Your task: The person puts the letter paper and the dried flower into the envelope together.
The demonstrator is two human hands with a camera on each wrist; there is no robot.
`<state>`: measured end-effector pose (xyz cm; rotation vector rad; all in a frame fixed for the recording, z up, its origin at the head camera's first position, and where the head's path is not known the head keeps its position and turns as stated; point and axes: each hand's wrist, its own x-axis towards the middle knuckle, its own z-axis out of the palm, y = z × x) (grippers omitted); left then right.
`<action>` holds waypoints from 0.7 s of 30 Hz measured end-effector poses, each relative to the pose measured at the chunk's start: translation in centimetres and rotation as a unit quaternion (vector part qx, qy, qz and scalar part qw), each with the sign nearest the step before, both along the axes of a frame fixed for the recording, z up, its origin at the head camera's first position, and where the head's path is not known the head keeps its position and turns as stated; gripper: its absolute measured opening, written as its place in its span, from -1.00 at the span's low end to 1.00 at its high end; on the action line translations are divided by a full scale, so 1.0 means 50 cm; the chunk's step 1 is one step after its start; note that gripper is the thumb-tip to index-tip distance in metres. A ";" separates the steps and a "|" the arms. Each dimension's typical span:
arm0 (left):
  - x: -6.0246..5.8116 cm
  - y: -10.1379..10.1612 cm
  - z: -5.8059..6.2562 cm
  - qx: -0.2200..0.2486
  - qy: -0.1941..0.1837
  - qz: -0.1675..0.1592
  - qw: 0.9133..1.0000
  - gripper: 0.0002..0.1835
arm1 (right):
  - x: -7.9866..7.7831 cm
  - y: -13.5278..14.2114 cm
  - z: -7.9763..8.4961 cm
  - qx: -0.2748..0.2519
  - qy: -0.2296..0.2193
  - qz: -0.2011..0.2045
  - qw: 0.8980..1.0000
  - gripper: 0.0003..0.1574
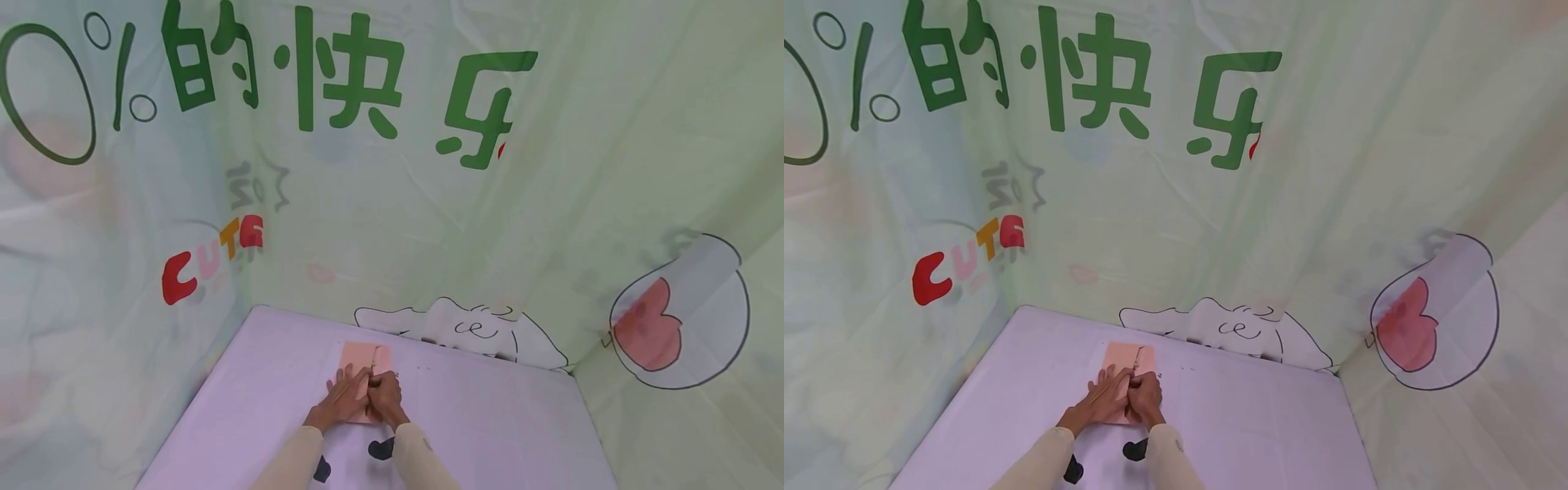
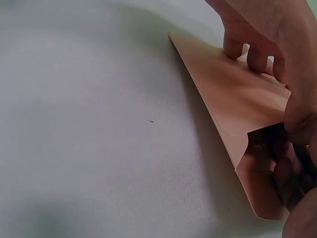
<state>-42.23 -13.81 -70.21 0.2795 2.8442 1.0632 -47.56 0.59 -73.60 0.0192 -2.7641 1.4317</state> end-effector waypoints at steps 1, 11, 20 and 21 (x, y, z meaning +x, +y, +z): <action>-0.001 0.000 -0.001 -0.001 -0.001 0.001 1.000 -0.40 | 0.005 0.000 0.011 -0.004 -0.001 0.003 1.000 -0.86; -0.004 0.019 -0.016 0.000 0.001 0.000 1.000 -0.39 | 0.001 0.027 -0.011 0.009 0.021 0.028 0.999 -0.88; 0.006 0.017 0.003 -0.001 0.018 -0.002 1.000 -0.39 | 0.020 0.042 0.026 -0.011 0.032 0.088 0.996 -0.89; 0.006 0.013 0.003 -0.004 0.021 0.000 1.000 -0.40 | 0.023 0.041 0.035 -0.010 0.029 0.085 0.996 -0.88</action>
